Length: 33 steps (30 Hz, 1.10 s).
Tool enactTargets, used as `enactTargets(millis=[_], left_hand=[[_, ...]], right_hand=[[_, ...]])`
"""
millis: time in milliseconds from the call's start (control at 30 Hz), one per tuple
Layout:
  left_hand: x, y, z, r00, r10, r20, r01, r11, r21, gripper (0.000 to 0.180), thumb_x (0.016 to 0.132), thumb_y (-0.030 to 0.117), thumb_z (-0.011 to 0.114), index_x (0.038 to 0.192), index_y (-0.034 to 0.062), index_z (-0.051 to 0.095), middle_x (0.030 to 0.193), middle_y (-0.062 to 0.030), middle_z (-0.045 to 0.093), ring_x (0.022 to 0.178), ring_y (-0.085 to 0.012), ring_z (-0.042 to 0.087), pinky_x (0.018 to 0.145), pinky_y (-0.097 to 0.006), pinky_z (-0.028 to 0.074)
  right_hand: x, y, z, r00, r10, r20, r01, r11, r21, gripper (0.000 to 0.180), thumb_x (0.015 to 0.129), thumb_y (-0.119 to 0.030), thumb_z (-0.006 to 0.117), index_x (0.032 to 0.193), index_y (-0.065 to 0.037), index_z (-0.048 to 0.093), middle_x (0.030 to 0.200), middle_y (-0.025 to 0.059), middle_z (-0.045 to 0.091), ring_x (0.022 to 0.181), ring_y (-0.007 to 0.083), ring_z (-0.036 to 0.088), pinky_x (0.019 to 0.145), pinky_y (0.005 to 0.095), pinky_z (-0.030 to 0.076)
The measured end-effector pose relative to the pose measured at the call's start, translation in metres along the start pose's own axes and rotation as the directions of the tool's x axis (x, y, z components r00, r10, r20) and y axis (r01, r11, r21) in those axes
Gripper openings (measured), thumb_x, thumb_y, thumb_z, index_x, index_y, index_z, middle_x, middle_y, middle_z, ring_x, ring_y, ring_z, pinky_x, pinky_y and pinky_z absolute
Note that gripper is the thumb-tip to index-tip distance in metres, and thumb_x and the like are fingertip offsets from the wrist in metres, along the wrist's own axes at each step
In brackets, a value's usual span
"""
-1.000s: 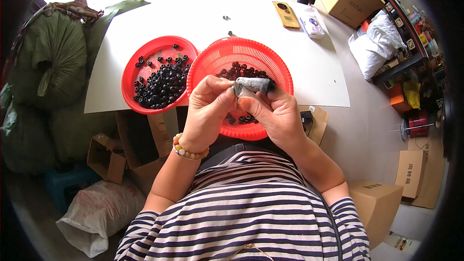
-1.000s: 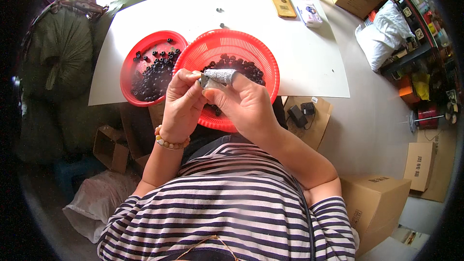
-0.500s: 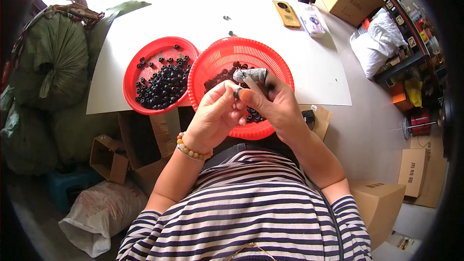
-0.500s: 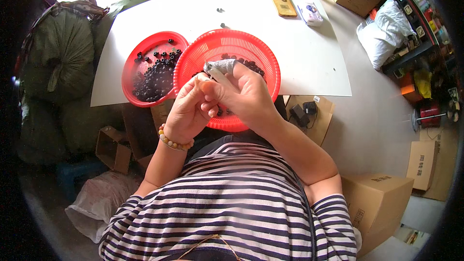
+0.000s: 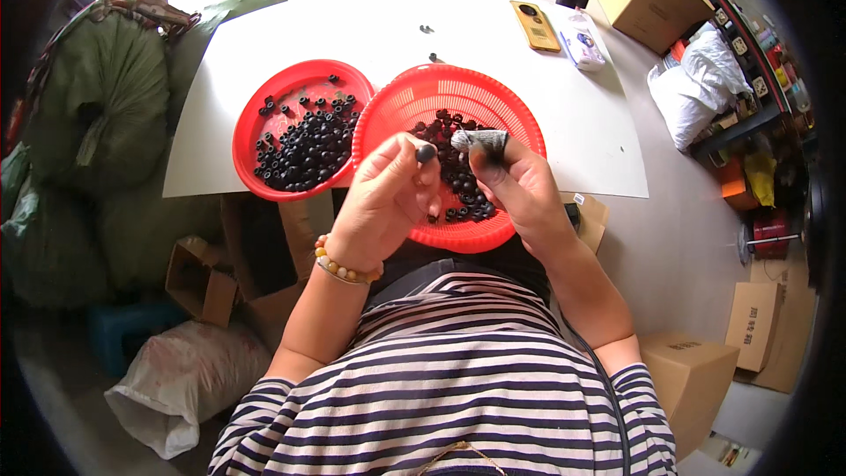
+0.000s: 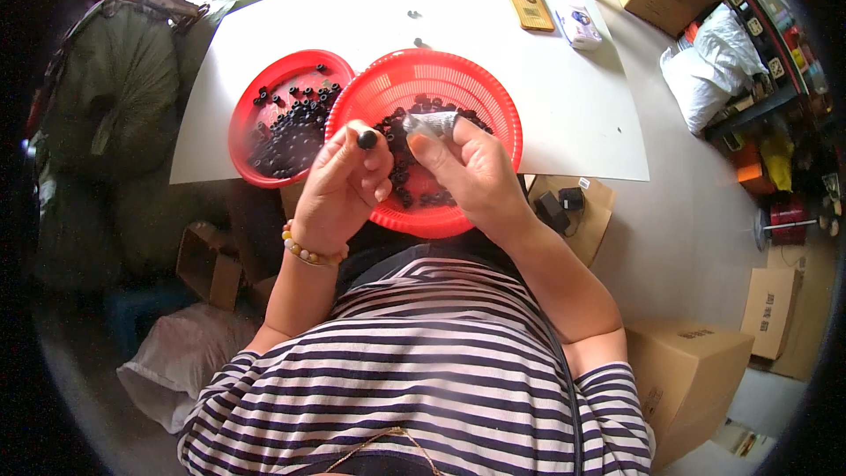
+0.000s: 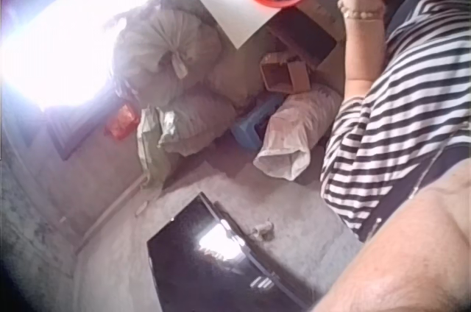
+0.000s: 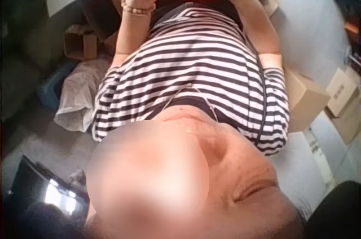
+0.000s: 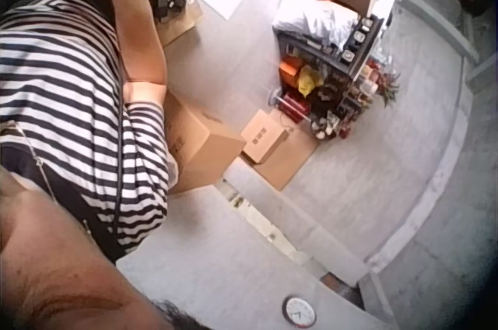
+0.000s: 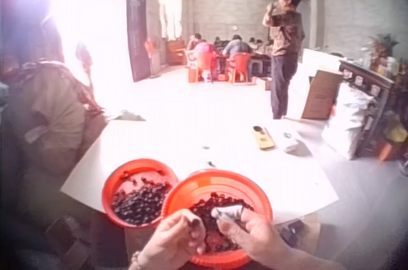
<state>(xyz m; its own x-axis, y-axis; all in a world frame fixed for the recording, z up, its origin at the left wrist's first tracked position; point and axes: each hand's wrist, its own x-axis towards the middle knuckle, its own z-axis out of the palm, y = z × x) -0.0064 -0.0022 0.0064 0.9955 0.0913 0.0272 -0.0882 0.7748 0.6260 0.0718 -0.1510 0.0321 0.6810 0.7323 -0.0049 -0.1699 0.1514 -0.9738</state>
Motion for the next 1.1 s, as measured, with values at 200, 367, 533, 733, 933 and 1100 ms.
enactTargets(millis=[200, 367, 533, 733, 933, 1100], left_hand=[[-0.005, 0.045, -0.040, 0.808, 0.538, -0.239, -0.121, 0.549, 0.827, 0.006, 0.081, 0.007, 0.056, 0.080, 0.0016, 0.057, 0.064, 0.0025, 0.052, 0.054, -0.0022, 0.044, 0.049, -0.016, 0.037], [-0.019, 0.071, -0.107, 0.661, 0.714, -0.232, 0.091, 0.230, 0.969, 0.007, 0.077, 0.008, 0.059, 0.080, 0.0020, 0.059, 0.061, 0.0016, 0.054, 0.054, -0.0025, 0.044, 0.049, -0.019, 0.036], [-0.023, 0.072, -0.120, 0.658, 0.700, -0.277, 0.181, 0.210, 0.961, 0.008, 0.077, 0.009, 0.060, 0.081, 0.0025, 0.059, 0.060, 0.0008, 0.054, 0.053, -0.0032, 0.044, 0.048, -0.020, 0.036], [-0.010, 0.054, -0.064, 0.747, 0.626, -0.224, 0.007, 0.330, 0.944, 0.008, 0.076, 0.007, 0.060, 0.082, 0.0021, 0.060, 0.059, -0.0009, 0.054, 0.053, -0.0030, 0.046, 0.049, -0.020, 0.038], [0.007, 0.012, -0.017, 0.923, 0.311, 0.227, -0.210, -0.086, 0.974, 0.011, 0.069, 0.004, 0.062, 0.080, 0.0036, 0.060, 0.071, -0.0083, 0.058, 0.065, -0.0188, 0.056, 0.058, -0.026, 0.045], [0.023, -0.014, -0.020, 0.993, -0.068, 0.101, -0.121, -0.450, 0.885, 0.009, 0.069, 0.014, 0.056, 0.072, 0.0066, 0.060, 0.070, -0.0102, 0.059, 0.072, -0.0287, 0.057, 0.063, -0.037, 0.046]], right_hand=[[-0.004, 0.016, -0.013, 0.998, -0.014, -0.060, 0.007, 0.993, -0.118, 0.023, 0.082, -0.014, 0.057, 0.099, 0.001, 0.053, 0.086, -0.0017, 0.055, 0.078, 0.0027, 0.048, 0.070, 0.0170, 0.041], [-0.002, 0.014, -0.010, 0.999, 0.007, -0.035, -0.013, 0.984, -0.176, 0.022, 0.082, -0.013, 0.057, 0.098, 0.001, 0.053, 0.084, -0.0014, 0.055, 0.077, 0.0030, 0.049, 0.070, 0.0173, 0.041], [0.000, 0.012, -0.005, 1.000, -0.017, -0.024, 0.011, 0.975, -0.223, 0.023, 0.082, -0.014, 0.058, 0.098, 0.001, 0.053, 0.085, -0.0013, 0.055, 0.078, 0.0035, 0.049, 0.071, 0.0178, 0.041], [-0.002, 0.018, -0.011, 0.999, -0.016, -0.041, 0.007, 0.980, -0.199, 0.024, 0.082, -0.014, 0.057, 0.099, 0.001, 0.053, 0.085, -0.0014, 0.055, 0.077, 0.0034, 0.048, 0.069, 0.0177, 0.040], [0.000, 0.022, -0.011, 0.997, -0.054, -0.058, 0.047, 0.991, -0.125, 0.023, 0.082, -0.014, 0.057, 0.099, 0.002, 0.053, 0.085, -0.0001, 0.056, 0.076, 0.0033, 0.048, 0.068, 0.0178, 0.041], [-0.001, 0.019, -0.014, 0.996, -0.055, -0.074, 0.047, 0.993, -0.111, 0.023, 0.083, -0.014, 0.056, 0.099, 0.002, 0.053, 0.083, 0.0002, 0.057, 0.073, 0.0030, 0.049, 0.065, 0.0173, 0.042]])
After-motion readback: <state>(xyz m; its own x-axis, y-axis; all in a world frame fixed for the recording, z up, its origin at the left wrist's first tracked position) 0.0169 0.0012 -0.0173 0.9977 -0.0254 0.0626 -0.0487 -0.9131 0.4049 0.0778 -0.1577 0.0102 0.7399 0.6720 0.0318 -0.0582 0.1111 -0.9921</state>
